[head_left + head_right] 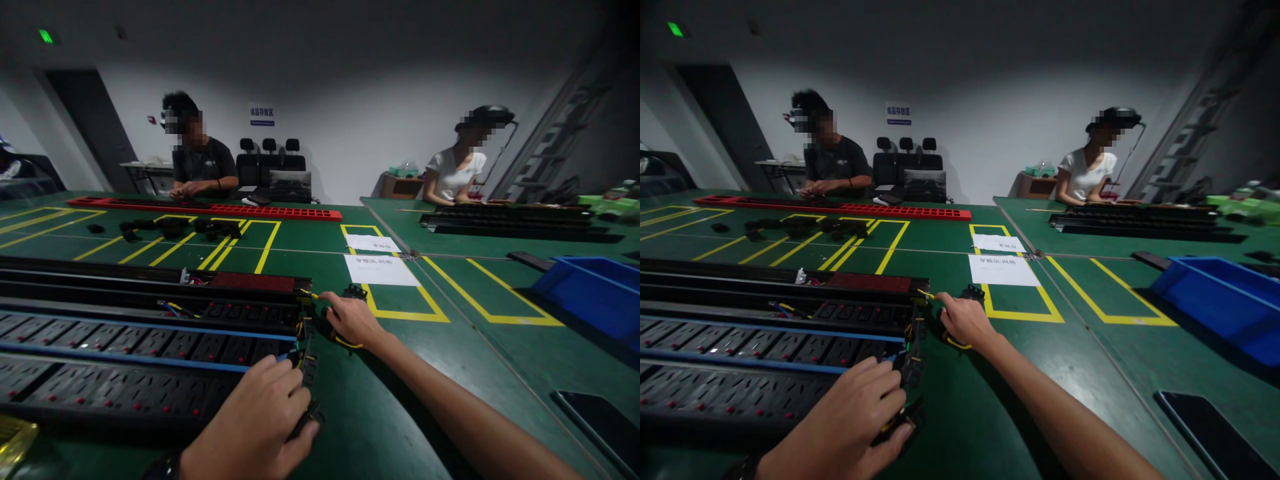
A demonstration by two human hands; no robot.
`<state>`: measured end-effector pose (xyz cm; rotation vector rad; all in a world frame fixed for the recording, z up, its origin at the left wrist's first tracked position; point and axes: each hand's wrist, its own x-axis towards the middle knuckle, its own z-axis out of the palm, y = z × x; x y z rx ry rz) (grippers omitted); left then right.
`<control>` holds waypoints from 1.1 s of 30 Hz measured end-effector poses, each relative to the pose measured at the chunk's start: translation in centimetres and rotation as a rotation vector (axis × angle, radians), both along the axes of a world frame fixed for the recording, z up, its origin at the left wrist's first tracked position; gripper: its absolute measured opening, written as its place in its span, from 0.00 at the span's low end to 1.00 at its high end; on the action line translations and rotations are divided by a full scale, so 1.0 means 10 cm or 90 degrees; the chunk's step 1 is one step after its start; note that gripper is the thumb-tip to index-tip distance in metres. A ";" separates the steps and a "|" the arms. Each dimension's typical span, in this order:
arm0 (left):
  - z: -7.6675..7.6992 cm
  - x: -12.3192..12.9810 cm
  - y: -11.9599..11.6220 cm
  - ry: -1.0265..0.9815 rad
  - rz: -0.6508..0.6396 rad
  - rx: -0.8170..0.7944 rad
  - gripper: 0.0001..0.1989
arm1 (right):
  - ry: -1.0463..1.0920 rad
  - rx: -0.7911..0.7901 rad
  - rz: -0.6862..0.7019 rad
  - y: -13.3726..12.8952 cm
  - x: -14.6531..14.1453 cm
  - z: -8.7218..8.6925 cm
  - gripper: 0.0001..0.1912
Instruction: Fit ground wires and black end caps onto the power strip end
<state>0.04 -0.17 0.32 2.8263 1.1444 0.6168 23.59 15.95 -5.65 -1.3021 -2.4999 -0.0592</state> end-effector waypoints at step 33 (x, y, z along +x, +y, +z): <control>0.00 0.01 0.01 0.018 -0.015 0.008 0.09 | 0.018 0.013 0.023 -0.01 0.00 -0.04 0.22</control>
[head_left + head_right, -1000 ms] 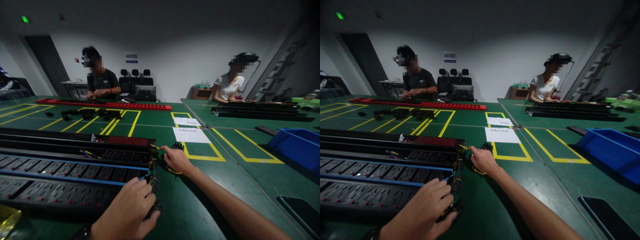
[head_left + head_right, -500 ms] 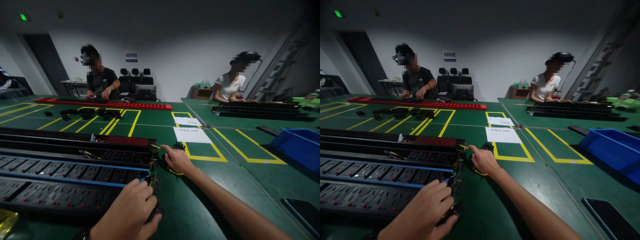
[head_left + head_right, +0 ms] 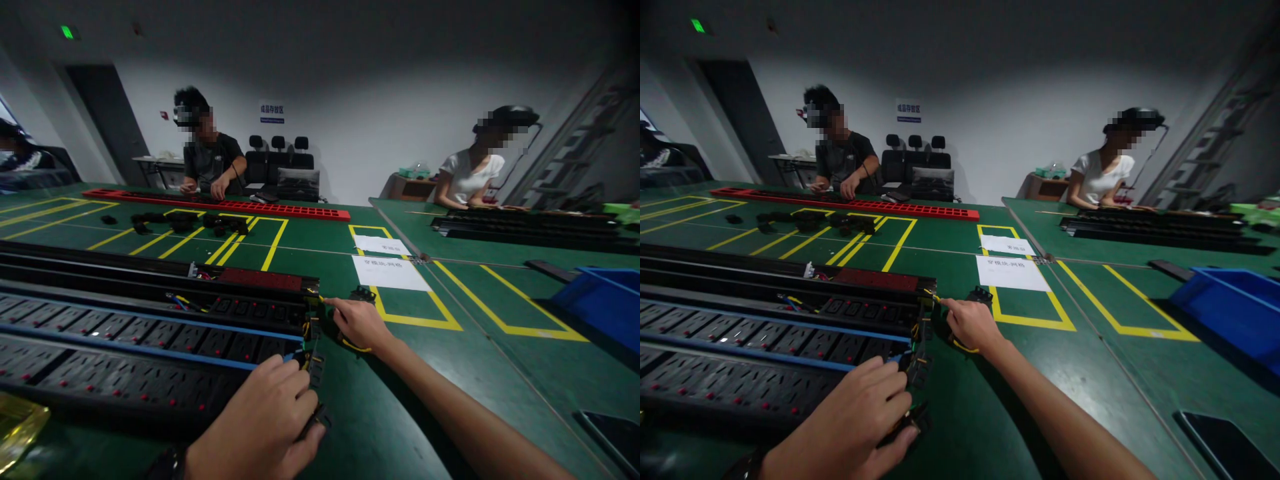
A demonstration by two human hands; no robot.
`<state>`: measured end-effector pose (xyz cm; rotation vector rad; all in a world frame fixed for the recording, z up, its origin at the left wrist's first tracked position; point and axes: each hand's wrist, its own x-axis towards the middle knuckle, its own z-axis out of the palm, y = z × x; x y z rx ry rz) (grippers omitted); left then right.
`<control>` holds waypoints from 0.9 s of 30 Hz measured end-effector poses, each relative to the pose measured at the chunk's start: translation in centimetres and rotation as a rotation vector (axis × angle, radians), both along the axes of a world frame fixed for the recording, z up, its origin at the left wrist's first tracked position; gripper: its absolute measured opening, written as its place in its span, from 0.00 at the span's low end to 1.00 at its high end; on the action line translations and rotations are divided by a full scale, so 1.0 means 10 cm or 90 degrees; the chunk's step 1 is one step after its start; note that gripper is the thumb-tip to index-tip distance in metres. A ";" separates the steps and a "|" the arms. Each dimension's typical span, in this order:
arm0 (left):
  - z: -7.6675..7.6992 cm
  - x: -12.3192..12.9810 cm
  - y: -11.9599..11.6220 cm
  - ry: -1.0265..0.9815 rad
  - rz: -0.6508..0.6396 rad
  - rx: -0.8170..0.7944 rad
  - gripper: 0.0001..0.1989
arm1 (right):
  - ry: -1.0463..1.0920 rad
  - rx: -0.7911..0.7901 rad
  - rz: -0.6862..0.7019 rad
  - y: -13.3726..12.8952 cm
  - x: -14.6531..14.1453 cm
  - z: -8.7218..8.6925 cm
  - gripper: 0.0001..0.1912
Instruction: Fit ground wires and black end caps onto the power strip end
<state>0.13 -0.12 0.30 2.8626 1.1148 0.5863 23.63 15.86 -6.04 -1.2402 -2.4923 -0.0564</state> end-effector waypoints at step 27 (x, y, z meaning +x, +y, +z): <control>0.03 0.00 -0.02 0.041 0.010 -0.014 0.10 | -0.009 -0.018 -0.034 -0.01 0.00 0.01 0.20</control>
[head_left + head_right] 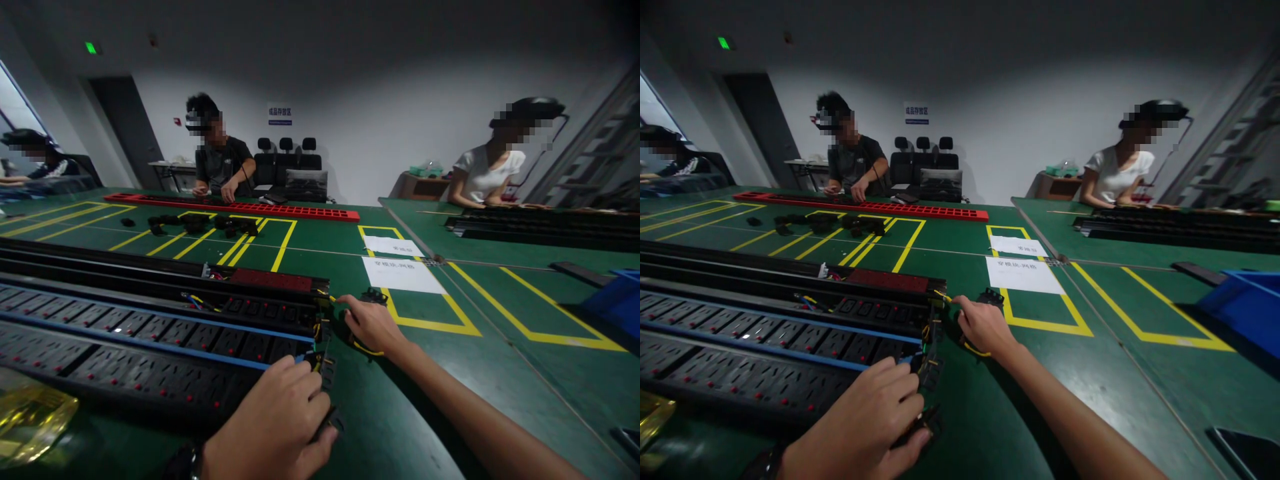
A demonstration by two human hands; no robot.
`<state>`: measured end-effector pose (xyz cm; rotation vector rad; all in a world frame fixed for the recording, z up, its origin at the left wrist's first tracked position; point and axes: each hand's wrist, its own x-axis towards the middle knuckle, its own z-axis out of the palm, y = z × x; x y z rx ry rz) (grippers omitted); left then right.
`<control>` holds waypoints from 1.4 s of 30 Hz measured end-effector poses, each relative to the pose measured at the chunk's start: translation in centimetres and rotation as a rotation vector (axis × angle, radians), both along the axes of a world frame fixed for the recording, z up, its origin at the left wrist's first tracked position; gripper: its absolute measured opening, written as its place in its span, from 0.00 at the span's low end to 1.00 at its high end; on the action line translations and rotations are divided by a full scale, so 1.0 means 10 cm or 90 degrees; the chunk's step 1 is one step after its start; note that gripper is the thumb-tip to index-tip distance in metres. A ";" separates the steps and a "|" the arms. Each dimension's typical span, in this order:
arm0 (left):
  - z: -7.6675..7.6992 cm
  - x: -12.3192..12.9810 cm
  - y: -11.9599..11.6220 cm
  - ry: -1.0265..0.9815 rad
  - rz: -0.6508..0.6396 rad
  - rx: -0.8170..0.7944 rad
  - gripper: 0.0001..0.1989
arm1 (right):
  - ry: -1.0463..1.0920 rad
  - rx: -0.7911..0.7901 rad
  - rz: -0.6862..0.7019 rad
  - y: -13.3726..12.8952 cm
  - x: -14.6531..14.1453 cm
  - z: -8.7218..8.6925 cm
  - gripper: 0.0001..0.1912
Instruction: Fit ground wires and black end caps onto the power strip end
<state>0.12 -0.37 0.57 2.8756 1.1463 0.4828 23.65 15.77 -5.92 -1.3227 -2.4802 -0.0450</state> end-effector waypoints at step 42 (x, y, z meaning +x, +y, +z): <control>-0.01 -0.01 0.01 -0.018 0.001 -0.009 0.09 | 0.039 0.019 0.015 0.02 0.01 -0.04 0.23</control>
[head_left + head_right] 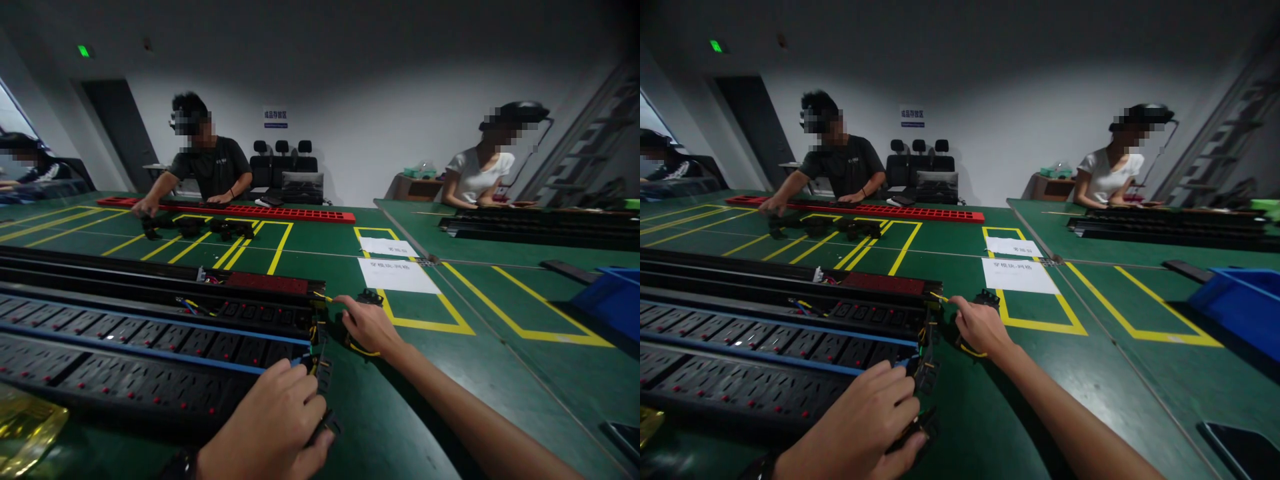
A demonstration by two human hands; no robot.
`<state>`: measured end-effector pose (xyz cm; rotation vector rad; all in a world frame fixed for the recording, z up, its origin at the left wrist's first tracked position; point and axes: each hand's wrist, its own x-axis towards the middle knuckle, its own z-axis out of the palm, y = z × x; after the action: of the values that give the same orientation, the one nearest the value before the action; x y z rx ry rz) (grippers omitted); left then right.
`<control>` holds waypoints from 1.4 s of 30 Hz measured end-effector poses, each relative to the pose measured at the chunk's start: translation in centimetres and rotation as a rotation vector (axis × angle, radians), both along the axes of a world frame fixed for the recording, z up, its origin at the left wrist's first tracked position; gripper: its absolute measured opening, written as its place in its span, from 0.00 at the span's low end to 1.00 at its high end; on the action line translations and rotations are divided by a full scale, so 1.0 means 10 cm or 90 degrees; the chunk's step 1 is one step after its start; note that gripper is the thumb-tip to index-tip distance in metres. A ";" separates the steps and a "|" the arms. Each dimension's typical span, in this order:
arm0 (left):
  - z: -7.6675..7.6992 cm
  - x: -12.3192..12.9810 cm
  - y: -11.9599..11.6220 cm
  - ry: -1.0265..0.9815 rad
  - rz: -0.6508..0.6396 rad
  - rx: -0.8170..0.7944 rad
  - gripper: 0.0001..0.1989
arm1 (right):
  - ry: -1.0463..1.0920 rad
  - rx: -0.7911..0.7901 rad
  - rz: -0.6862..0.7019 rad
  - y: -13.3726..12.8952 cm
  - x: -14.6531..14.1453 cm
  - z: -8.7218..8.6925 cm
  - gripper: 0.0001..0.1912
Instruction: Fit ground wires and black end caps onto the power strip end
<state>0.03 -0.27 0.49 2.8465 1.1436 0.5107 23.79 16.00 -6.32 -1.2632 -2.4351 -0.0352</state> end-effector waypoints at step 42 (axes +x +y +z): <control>0.00 0.00 0.01 -0.021 -0.010 0.029 0.10 | -0.058 -0.011 -0.001 -0.01 -0.01 0.03 0.20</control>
<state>0.04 -0.19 0.47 2.8719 1.1182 0.5877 23.65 15.94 -6.00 -1.2979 -2.5171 -0.0743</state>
